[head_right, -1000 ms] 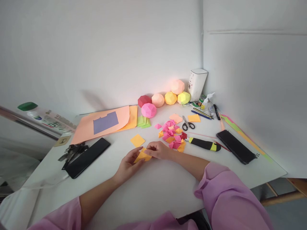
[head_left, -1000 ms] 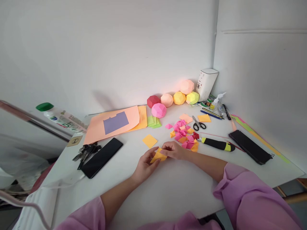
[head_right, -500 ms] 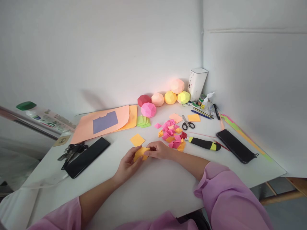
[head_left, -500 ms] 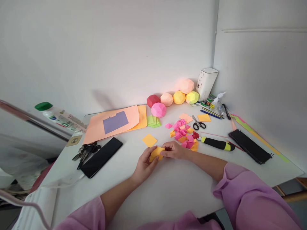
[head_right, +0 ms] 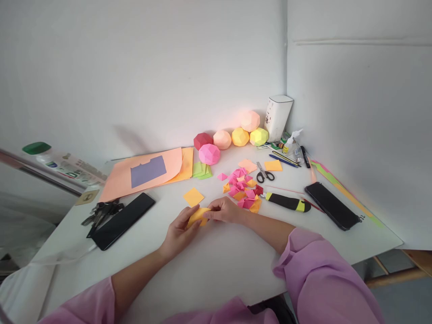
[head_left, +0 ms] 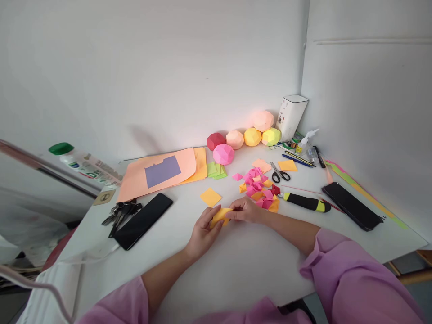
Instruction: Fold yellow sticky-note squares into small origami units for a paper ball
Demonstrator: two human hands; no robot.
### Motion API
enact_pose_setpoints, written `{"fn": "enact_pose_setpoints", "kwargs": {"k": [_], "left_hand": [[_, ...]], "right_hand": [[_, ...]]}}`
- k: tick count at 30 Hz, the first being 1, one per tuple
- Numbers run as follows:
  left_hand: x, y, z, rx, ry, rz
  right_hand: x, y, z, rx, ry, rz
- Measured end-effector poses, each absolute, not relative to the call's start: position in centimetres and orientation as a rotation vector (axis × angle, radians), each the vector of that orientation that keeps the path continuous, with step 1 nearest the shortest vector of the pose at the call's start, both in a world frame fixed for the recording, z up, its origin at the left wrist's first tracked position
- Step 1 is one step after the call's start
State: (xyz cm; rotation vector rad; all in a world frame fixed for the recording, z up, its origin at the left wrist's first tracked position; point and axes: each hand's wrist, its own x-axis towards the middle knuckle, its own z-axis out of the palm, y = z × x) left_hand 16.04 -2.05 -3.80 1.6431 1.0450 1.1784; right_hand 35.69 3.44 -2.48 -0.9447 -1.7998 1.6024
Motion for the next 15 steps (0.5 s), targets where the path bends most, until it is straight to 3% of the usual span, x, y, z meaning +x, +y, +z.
{"fn": "enact_pose_setpoints", "kwargs": {"k": [15], "left_hand": [[16.20, -1.84, -3.05, 1.372, 0.941, 1.168]], "right_hand": [[35.69, 3.49, -2.54, -0.946, -1.743, 1.637]]}}
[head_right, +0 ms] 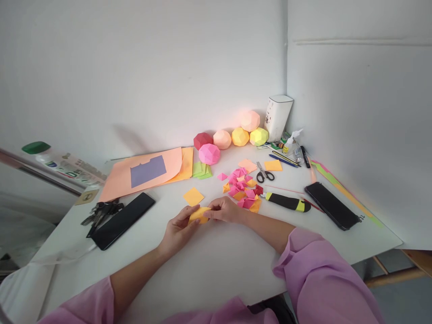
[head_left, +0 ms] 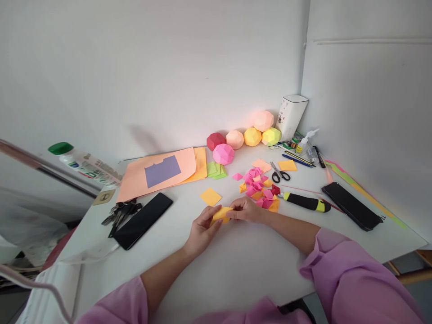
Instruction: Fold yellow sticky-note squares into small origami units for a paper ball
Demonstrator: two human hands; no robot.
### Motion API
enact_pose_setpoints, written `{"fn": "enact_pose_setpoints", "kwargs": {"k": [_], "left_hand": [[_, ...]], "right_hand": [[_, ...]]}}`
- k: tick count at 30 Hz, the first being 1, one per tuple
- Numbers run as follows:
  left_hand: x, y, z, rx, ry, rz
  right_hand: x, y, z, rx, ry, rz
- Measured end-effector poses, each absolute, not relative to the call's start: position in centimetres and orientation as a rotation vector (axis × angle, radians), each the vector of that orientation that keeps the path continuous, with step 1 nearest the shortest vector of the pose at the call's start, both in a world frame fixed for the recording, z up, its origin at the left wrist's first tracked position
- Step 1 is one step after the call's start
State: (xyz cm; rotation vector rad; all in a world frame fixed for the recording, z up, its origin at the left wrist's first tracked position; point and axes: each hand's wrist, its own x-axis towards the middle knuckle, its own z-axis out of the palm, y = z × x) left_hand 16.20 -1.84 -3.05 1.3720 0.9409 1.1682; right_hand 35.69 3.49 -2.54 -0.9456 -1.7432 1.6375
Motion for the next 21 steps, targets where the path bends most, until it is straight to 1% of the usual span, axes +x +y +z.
{"fn": "enact_pose_setpoints", "kwargs": {"k": [9, 13, 21], "left_hand": [[16.4, -1.7, -4.1, 1.574, 1.026, 1.216], [16.3, -1.8, -4.2, 1.657, 1.133, 1.145], [16.6, -2.0, -2.9, 1.822, 1.160, 0.999]], "right_hand": [[35.6, 3.5, -2.5, -0.941, -1.670, 1.674], [35.6, 3.5, -2.5, -0.883, -1.640, 1.695], [35.5, 3.4, -2.2, -0.901, -1.601, 1.704]]}}
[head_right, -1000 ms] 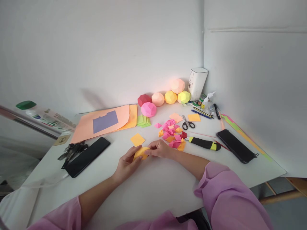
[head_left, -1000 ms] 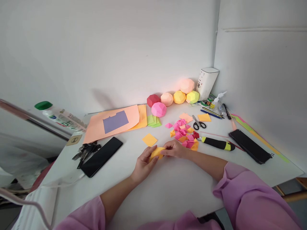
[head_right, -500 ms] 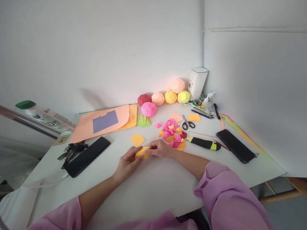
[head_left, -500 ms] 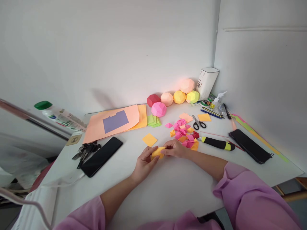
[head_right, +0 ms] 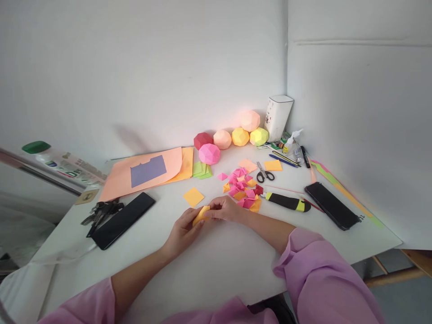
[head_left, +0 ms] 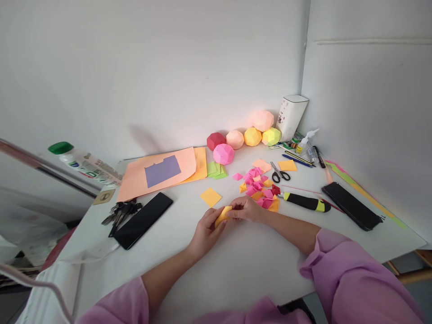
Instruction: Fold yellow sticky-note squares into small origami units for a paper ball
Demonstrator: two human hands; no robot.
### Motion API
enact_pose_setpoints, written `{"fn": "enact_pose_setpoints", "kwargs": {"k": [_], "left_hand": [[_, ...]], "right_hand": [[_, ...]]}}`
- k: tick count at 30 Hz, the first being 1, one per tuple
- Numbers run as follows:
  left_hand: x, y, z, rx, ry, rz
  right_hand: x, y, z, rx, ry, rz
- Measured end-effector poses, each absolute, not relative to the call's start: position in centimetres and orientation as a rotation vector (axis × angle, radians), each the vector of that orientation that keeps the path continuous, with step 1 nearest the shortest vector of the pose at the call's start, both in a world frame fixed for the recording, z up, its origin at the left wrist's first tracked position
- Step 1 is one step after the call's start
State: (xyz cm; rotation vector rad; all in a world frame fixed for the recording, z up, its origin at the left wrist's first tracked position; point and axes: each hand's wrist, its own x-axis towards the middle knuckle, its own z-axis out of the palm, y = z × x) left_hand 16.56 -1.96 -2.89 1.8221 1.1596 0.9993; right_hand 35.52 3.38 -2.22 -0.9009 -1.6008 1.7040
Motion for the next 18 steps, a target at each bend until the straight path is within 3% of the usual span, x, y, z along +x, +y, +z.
{"fn": "enact_pose_setpoints", "kwargs": {"k": [18], "left_hand": [[16.53, -2.07, -2.57, 1.940, 1.219, 0.914]], "right_hand": [[35.45, 3.26, -2.81, -0.859, -1.595, 1.678]]}}
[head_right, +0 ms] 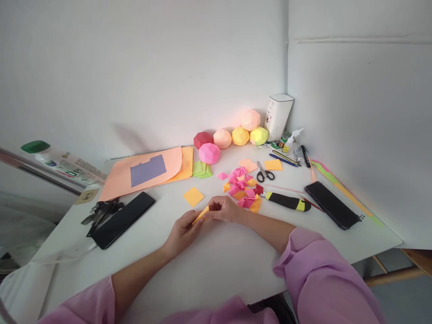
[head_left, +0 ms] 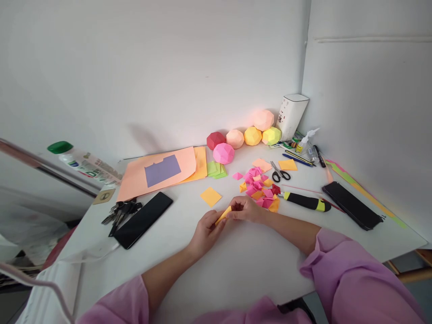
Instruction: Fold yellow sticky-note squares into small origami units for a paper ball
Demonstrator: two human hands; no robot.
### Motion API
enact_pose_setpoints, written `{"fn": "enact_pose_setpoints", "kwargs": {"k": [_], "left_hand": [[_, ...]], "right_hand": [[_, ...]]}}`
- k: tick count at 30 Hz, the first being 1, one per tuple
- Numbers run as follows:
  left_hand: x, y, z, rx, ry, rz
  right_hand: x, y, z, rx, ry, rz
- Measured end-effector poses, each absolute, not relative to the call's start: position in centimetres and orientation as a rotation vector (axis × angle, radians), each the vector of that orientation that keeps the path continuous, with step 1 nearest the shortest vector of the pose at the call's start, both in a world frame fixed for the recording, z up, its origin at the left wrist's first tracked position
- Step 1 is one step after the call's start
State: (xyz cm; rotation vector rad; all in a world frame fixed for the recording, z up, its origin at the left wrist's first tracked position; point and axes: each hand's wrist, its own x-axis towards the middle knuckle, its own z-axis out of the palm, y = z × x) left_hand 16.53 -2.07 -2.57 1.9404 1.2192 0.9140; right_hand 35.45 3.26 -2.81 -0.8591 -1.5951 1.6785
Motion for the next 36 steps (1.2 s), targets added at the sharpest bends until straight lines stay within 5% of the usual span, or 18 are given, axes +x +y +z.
{"fn": "enact_pose_setpoints", "kwargs": {"k": [36], "left_hand": [[16.5, -2.1, -2.8, 1.946, 1.211, 0.900]], "right_hand": [[35.6, 3.7, -1.6, -0.784, -1.517, 1.773]]}}
